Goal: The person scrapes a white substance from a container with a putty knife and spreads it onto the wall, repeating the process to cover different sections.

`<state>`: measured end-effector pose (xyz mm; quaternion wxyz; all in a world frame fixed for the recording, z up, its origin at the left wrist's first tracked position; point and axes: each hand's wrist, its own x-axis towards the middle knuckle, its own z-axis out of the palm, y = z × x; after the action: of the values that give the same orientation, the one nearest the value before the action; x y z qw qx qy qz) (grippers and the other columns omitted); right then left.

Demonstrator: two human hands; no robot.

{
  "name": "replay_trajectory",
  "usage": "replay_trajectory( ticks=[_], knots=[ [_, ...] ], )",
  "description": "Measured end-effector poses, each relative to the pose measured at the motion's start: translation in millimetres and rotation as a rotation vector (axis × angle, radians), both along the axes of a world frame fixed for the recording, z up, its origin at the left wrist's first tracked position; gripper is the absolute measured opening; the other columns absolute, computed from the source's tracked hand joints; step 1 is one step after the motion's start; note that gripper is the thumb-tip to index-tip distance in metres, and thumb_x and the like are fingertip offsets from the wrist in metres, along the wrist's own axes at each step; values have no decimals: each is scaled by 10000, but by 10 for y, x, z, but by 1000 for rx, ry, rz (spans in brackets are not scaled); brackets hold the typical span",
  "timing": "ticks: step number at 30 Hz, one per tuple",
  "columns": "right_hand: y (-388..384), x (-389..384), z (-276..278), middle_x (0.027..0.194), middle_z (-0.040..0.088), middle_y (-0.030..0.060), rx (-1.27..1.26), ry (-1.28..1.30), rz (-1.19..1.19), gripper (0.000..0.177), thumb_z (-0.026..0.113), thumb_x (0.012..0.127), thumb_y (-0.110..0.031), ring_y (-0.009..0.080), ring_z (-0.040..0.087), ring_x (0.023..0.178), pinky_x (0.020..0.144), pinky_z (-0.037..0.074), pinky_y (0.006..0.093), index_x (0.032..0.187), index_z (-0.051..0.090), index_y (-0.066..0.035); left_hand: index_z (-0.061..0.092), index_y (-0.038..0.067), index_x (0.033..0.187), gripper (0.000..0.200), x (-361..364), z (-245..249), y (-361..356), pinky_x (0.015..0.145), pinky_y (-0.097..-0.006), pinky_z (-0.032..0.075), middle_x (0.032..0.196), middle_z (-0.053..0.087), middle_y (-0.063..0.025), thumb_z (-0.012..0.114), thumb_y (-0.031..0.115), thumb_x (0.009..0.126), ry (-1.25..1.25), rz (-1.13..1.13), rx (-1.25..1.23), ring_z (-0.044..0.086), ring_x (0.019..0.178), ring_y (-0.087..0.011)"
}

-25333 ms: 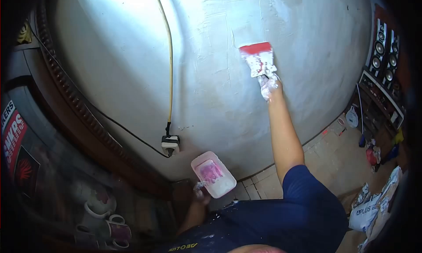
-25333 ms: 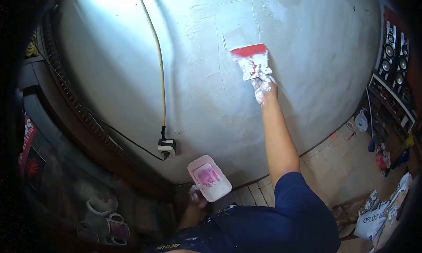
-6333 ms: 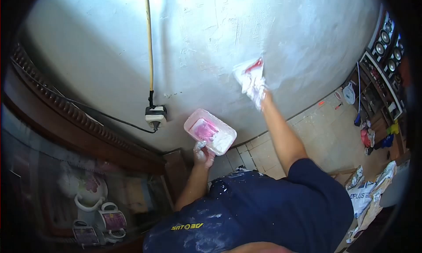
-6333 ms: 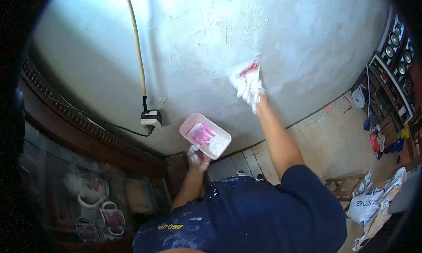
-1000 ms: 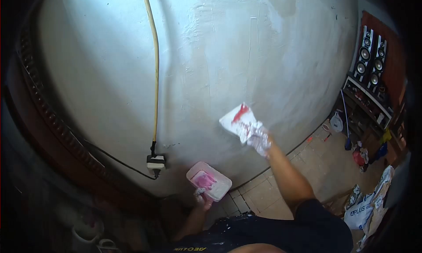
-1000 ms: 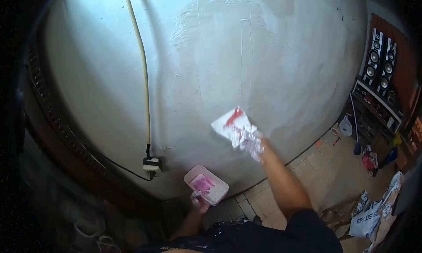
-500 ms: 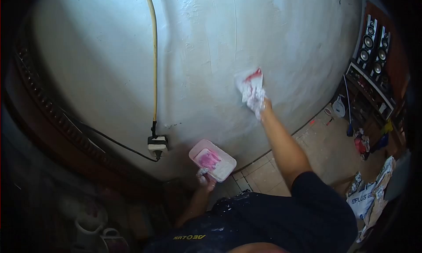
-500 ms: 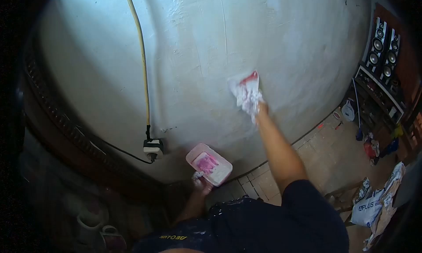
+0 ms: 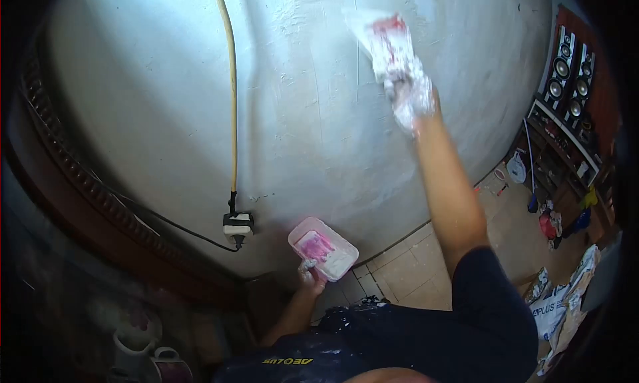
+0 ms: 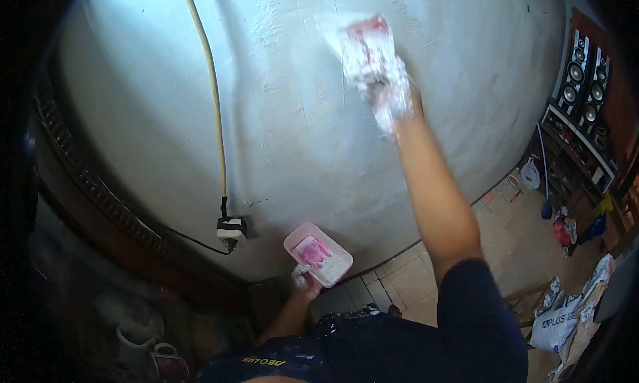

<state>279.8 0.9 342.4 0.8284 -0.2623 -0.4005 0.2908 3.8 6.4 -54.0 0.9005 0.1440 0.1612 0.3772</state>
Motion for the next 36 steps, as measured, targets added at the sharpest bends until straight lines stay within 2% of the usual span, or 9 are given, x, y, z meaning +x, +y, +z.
replay_trajectory(
  ticks=[4, 6, 12, 15, 21, 25, 28, 33, 36],
  knots=[
    [675, 88, 1144, 977, 597, 209, 160, 5, 118, 273, 410, 942, -108, 265, 644, 835, 691, 582, 363, 1103, 502, 93, 513, 53, 1167, 526, -10, -53, -31, 923, -482, 470, 1113, 588, -113, 563, 159, 654, -25, -46, 0, 568, 1059, -317],
    [756, 104, 876, 973, 613, 115, -62, -45, -73, 256, 479, 932, -155, 204, 631, 819, 699, 566, 304, 1114, 538, 16, 511, 53, 1171, 531, -8, -117, -35, 929, -483, 466, 1118, 586, -115, 563, 156, 652, -36, -36, 4, 564, 1067, -319],
    [317, -81, -2624, 958, 590, 44, -372, 354, 75, 257, 556, 873, -153, 181, 599, 795, 608, 503, 328, 1120, 516, -98, 543, 66, 1125, 484, -130, -105, -52, 969, -487, 433, 1145, 583, -99, 569, 186, 657, -68, -13, 31, 541, 1109, -315],
    [-169, -504, -3265, 977, 621, 69, -426, 550, 134, 278, 550, 870, -110, 208, 622, 852, 656, 527, 360, 1142, 503, -78, 546, 65, 1122, 475, -190, -312, 23, 971, -499, 431, 1130, 590, -107, 564, 179, 661, -108, -13, -10, 541, 1108, -324],
    [-253, -512, -1294, 909, 612, 87, -228, 158, 193, 295, 521, 897, -149, 197, 637, 711, 522, 518, 286, 1173, 449, -76, 538, 58, 1132, 497, -173, -207, 17, 958, -509, 441, 1109, 594, -122, 555, 163, 647, -105, 41, -2, 551, 1088, -335],
    [204, -536, 485, 962, 598, 181, 73, -88, 77, 286, 442, 937, -145, 252, 638, 781, 664, 567, 334, 1159, 436, 35, 534, 61, 1146, 513, -117, -231, -19, 961, -507, 440, 1122, 588, -128, 555, 165, 645, -95, -30, -45, 555, 1080, -341],
    [547, -571, 846, 1000, 585, 173, 91, -15, 12, 261, 461, 924, -115, 252, 617, 819, 682, 550, 344, 1123, 492, 52, 533, 62, 1149, 517, -125, -275, -41, 965, -507, 437, 1135, 581, -129, 556, 167, 643, -90, -31, -67, 552, 1085, -343],
    [542, -545, -1238, 910, 613, 71, -270, 177, -86, 313, 530, 882, -146, 226, 621, 733, 592, 535, 373, 1187, 496, -84, 518, 61, 1178, 545, -181, -241, -82, 966, -505, 438, 1158, 570, -122, 558, 173, 646, -102, 26, -109, 549, 1094, -339],
    [60, -654, -2744, 1142, 556, 74, -389, 315, 125, 338, 533, 906, -185, 221, 555, 1029, 840, 481, 372, 1225, 470, -94, 499, 61, 1211, 575, -261, -69, -68, 960, -504, 443, 1161, 569, -114, 558, 180, 652, -80, 24, 8, 549, 1097, -332]
  ],
)
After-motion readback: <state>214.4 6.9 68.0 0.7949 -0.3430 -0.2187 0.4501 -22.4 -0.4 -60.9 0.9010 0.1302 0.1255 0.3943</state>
